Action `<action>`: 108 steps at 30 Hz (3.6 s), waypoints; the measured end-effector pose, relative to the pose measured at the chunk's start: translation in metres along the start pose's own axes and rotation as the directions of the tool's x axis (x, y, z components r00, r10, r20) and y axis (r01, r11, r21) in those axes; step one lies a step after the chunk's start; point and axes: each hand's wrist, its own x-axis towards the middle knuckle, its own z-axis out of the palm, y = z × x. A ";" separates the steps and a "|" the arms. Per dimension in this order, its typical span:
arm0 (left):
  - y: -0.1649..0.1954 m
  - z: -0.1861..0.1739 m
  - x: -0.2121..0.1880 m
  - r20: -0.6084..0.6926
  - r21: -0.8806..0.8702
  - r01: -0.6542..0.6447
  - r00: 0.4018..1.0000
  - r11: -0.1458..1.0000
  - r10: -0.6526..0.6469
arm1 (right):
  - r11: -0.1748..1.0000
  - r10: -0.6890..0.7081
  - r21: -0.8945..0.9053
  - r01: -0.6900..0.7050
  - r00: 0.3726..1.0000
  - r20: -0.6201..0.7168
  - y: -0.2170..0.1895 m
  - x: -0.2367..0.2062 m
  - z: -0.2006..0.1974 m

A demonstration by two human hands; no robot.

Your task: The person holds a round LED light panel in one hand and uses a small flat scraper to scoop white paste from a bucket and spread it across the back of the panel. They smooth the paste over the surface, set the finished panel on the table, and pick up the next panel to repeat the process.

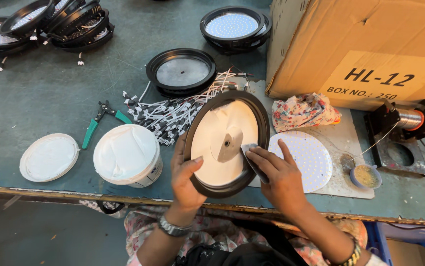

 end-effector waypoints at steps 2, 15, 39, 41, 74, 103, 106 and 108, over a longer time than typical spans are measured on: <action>-0.007 0.008 -0.005 0.012 0.060 -0.112 0.994 0.992 0.112 | 0.996 0.066 0.056 -0.065 0.998 -0.011 -0.012 0.002 0.004; -0.032 0.014 -0.006 -0.046 0.177 -0.279 0.955 0.944 0.292 | 0.868 0.237 0.440 -0.232 0.970 0.044 -0.022 0.036 -0.016; -0.045 0.011 -0.006 -0.043 0.169 -0.236 0.968 0.957 0.246 | 0.914 0.128 0.394 -0.099 0.991 -0.049 0.006 0.080 -0.004; -0.044 0.013 -0.006 -0.054 0.160 -0.223 0.971 0.962 0.234 | 0.921 0.102 0.381 -0.074 0.993 -0.053 0.000 0.088 -0.004; -0.052 -0.017 -0.009 0.008 0.346 -0.366 0.922 0.864 0.387 | 0.826 0.291 0.491 -0.275 0.956 0.046 -0.032 0.069 -0.019; -0.048 -0.016 -0.002 0.081 0.150 -0.375 0.927 0.915 0.366 | 0.908 -0.327 0.262 0.327 0.944 -0.044 -0.068 0.077 -0.020; -0.050 -0.014 0.001 0.061 0.149 -0.411 0.912 0.900 0.406 | 0.897 -0.273 0.343 0.279 0.960 -0.066 -0.063 0.079 -0.025; -0.053 -0.011 0.002 0.054 0.164 -0.429 0.903 0.888 0.426 | 0.950 -0.005 0.311 0.030 0.997 -0.080 -0.056 0.090 -0.027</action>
